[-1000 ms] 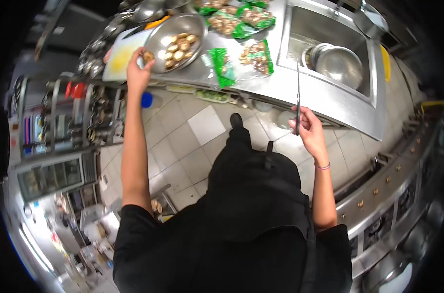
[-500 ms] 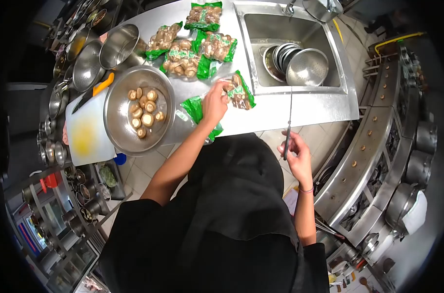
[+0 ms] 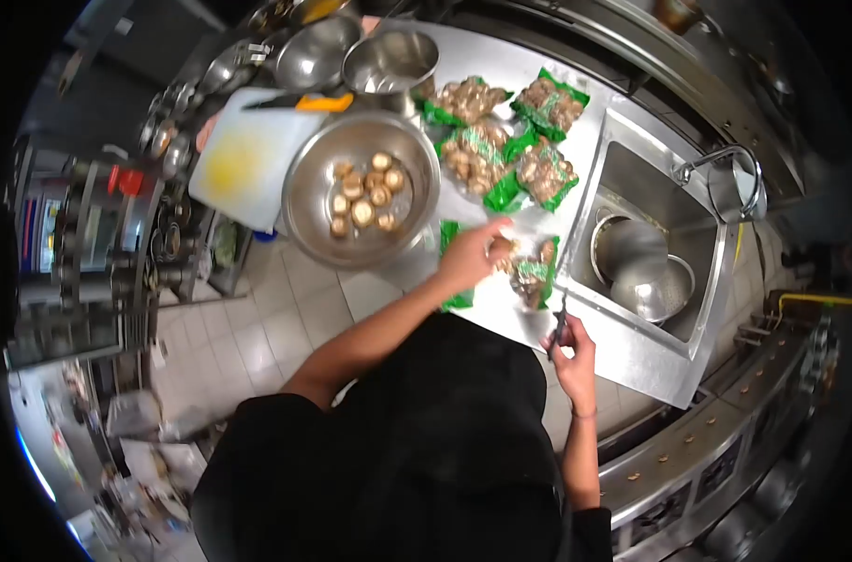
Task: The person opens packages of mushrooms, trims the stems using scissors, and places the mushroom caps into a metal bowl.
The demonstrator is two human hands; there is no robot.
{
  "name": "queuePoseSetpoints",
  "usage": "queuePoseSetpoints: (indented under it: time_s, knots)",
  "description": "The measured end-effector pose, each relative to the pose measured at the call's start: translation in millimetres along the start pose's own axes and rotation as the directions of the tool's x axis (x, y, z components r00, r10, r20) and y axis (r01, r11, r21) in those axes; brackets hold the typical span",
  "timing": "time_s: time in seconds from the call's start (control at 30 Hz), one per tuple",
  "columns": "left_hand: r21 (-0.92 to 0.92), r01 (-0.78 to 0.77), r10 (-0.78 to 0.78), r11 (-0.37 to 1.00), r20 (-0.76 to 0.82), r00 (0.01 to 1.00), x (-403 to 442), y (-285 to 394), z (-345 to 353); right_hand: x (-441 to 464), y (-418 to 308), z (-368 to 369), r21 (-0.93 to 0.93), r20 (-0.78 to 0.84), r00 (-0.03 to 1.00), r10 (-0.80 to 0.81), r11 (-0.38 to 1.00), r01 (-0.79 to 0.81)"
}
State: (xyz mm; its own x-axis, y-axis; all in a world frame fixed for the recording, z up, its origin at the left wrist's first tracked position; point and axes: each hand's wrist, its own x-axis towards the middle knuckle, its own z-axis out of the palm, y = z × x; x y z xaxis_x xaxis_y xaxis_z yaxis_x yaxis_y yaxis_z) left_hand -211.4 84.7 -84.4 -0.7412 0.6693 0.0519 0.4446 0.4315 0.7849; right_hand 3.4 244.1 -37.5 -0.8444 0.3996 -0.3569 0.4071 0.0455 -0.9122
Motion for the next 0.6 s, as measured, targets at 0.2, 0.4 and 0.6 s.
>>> queuePoseSetpoints:
  time_s: [0.2,0.4,0.6]
  knots:
    - [-0.984,0.132,-0.287,0.119,0.094,0.953,-47.8,-6.4,-7.0,17.3,-27.3,-4.8,-0.347,0.289,0.931,-0.222,0.882,0.318]
    - [-0.975,-0.021,-0.398,0.222,-0.110,0.911,-71.5,11.0,23.0,21.3,-16.6,-24.0,-0.388,0.418,0.869,-0.264,0.813,0.434]
    - [-0.972,0.064,-0.496,0.226,-0.059,0.866,-87.0,20.4,48.1,14.5,2.5,-36.0,-0.382,0.495,0.847,-0.192,0.828,0.411]
